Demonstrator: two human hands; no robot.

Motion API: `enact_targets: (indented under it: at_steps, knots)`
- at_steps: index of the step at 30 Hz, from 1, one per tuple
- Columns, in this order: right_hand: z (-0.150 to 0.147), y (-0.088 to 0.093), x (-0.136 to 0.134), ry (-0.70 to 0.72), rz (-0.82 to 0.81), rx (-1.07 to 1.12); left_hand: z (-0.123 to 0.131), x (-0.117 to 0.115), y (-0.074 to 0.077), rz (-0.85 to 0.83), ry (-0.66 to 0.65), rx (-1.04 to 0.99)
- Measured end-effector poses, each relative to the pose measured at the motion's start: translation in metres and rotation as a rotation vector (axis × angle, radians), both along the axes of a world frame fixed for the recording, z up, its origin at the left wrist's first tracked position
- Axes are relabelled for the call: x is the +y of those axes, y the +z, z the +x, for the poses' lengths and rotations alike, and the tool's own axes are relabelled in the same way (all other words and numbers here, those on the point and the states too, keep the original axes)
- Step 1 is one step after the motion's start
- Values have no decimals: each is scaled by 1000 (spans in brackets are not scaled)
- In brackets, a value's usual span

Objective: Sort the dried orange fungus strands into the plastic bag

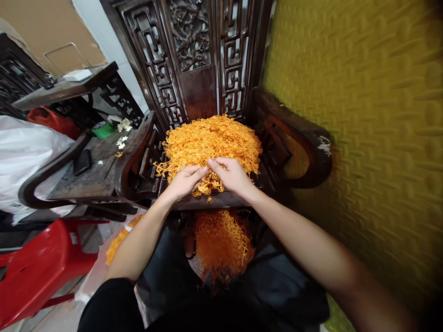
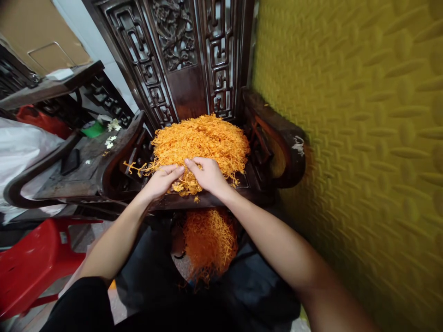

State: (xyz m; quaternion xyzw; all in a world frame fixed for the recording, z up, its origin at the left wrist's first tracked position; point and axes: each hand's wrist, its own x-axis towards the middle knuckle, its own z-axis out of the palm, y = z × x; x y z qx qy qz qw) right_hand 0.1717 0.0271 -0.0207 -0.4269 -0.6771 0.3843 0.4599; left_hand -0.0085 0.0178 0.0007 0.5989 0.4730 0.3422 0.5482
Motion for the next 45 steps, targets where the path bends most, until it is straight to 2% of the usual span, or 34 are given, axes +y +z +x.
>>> enact_targets:
  at_steps: [3, 5, 8, 9, 12, 15, 21, 24, 29, 35, 40, 42, 45]
  knots:
    - [-2, 2, 4, -65, 78, -14, 3, -2, 6, -74, 69, -131]
    - [6, 5, 14, -170, 51, 70, 2, -3, 11, -119, 118, -225]
    - [31, 9, 34, -404, -173, 379, -6, -4, 14, -93, 190, -341]
    - [39, 10, 39, -413, -254, 470, -9, -3, 14, -77, 212, -349]
    - [51, 15, 41, -255, -393, 558, -17, -1, 6, -38, 241, -275]
    - [43, 16, 32, -115, -457, 529, -22, 1, 0, 120, 234, -110]
    - [27, 13, 26, -82, -530, 483, -28, 3, 4, 420, 169, 256]
    - [25, 10, 28, -34, -562, 460, -30, 6, 2, 462, 151, 324]
    - [15, 1, 27, 118, -699, 532, -30, 13, -7, 427, 121, 436]
    - [10, -5, 19, 155, -488, 336, -28, 13, -5, 488, 81, 546]
    - [8, -1, 12, 264, -330, -27, -23, 11, -3, 517, 34, 635]
    - [11, 2, 17, 149, -232, -34, -22, 9, -2, 541, 40, 618]
    - [28, 8, 35, -254, -206, 281, -26, 8, 1, 595, 136, 503]
